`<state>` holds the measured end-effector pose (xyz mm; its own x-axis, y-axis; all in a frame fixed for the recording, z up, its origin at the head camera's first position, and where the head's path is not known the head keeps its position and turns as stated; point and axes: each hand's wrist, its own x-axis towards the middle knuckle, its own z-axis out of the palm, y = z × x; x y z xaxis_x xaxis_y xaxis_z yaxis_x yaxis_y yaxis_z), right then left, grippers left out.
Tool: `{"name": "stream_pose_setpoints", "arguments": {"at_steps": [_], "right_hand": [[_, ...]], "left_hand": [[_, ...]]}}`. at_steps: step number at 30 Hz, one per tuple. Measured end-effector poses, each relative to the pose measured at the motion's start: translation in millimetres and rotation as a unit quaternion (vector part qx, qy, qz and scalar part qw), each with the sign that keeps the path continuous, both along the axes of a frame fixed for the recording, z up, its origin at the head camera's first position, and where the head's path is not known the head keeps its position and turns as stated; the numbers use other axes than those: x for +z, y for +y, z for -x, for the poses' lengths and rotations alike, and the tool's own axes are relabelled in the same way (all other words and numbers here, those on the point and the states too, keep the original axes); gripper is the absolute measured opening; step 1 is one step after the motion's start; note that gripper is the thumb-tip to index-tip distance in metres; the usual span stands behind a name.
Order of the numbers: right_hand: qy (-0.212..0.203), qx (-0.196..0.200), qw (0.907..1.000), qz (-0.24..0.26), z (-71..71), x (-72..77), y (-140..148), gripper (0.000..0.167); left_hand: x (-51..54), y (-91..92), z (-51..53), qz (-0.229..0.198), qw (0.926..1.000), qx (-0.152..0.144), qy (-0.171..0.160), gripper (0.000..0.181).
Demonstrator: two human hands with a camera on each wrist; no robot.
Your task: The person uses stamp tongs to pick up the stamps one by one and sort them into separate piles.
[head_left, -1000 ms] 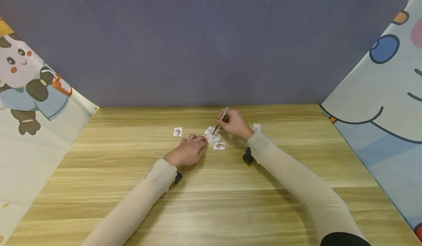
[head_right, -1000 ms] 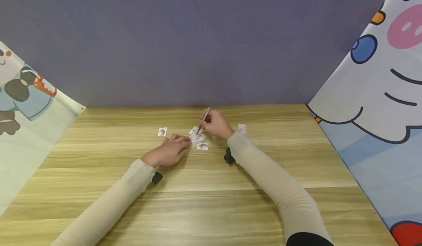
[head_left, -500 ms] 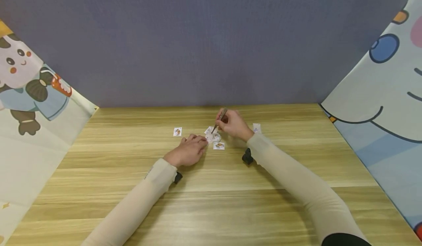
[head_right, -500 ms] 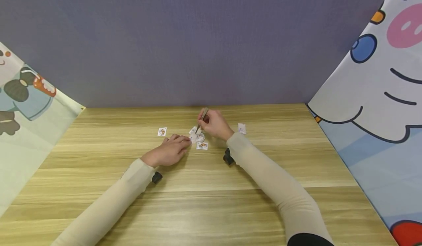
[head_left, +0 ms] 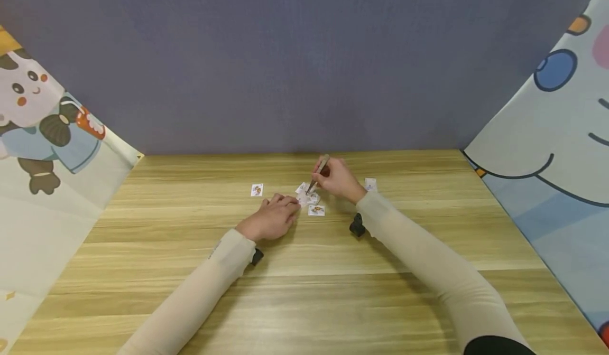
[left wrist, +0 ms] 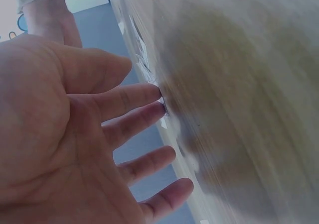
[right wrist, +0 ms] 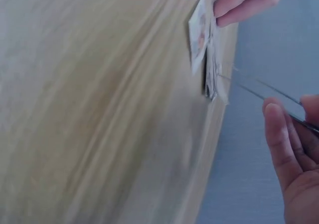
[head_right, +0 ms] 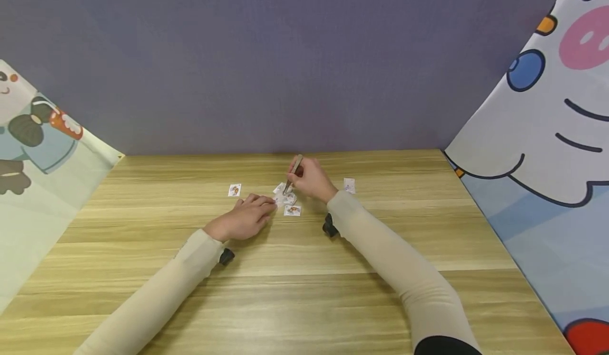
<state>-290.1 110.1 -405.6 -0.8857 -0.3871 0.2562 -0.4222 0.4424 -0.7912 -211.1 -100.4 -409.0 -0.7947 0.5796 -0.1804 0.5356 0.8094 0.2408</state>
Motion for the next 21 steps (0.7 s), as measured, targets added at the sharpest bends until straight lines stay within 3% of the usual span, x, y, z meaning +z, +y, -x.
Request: {"name": "stream_pose_setpoints", "arguments": {"at_steps": [10, 21], "right_hand": [[0.004, 0.015, 0.9998, 0.015, -1.4, -4.6, -1.4, 0.006], [0.071, 0.021, 0.997, 0.021, -8.5, -2.0, -8.1, 0.011]], "left_hand": [[1.7, -0.3, -0.8, 0.002, 1.0, -0.003, 0.002, 0.042], [3.0, -1.7, -2.9, -0.013, 0.9999, -0.002, -0.001, 0.041]]}}
